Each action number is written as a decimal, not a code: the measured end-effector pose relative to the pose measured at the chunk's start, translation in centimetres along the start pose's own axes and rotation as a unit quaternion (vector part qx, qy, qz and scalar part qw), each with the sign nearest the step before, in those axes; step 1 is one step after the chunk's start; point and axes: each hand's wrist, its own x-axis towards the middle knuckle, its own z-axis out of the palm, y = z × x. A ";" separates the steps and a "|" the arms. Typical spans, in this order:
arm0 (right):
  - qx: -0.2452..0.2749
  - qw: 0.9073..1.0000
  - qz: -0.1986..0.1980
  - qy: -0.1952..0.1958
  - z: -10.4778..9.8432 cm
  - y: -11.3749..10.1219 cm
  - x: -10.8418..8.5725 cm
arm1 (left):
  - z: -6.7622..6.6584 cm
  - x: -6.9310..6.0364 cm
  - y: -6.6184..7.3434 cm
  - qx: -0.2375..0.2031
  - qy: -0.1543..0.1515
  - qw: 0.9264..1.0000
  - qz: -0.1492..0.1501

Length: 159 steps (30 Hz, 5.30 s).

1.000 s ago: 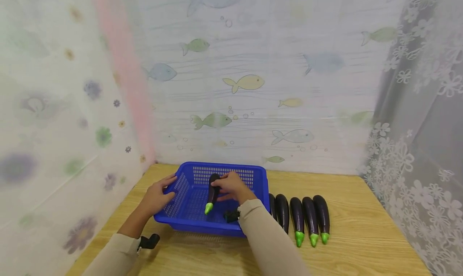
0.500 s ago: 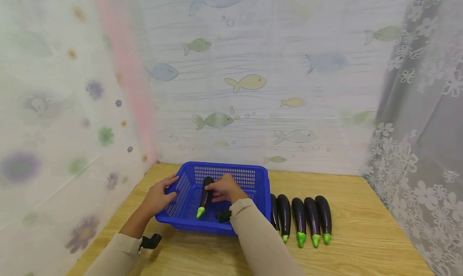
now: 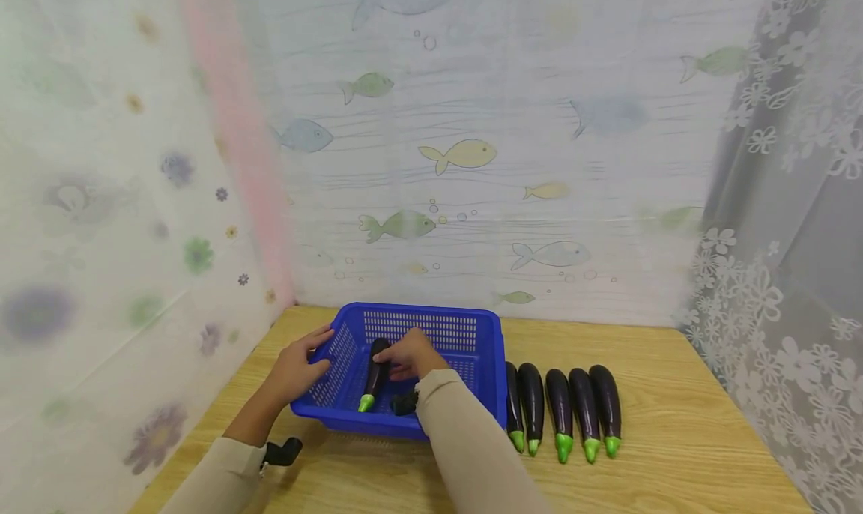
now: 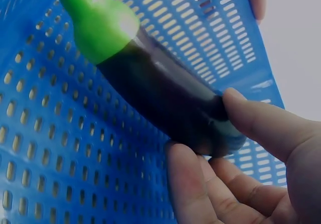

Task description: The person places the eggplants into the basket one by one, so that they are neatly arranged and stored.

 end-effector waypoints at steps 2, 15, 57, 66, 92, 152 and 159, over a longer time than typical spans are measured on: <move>0.004 1.000 0.004 -0.002 0.3 -0.1 0.1 | 0.0 0.0 0.0 0.000 0.002 1.000 -0.001; 0.018 1.000 0.004 -0.023 1.2 -0.6 -0.4 | 0.3 0.3 -0.2 0.010 0.004 1.000 0.010; -0.001 1.000 0.009 -0.028 1.4 -0.8 -1.0 | 0.1 -0.2 0.2 0.002 0.010 1.000 0.002; -0.014 0.999 0.029 -0.032 1.4 -0.8 -0.2 | 0.1 -0.1 0.1 0.005 0.009 1.000 -0.001; -0.016 0.999 -0.032 -0.038 -0.6 -2.0 -1.7 | -0.1 0.2 0.2 0.027 0.009 1.000 0.004; -0.071 0.993 -0.093 0.032 -20.6 1.9 -10.8 | -0.7 -0.2 -0.6 0.026 0.002 1.000 0.013; -0.075 0.993 -0.087 0.040 -23.0 3.2 -11.6 | -0.4 0.0 -0.4 0.031 0.005 0.999 0.013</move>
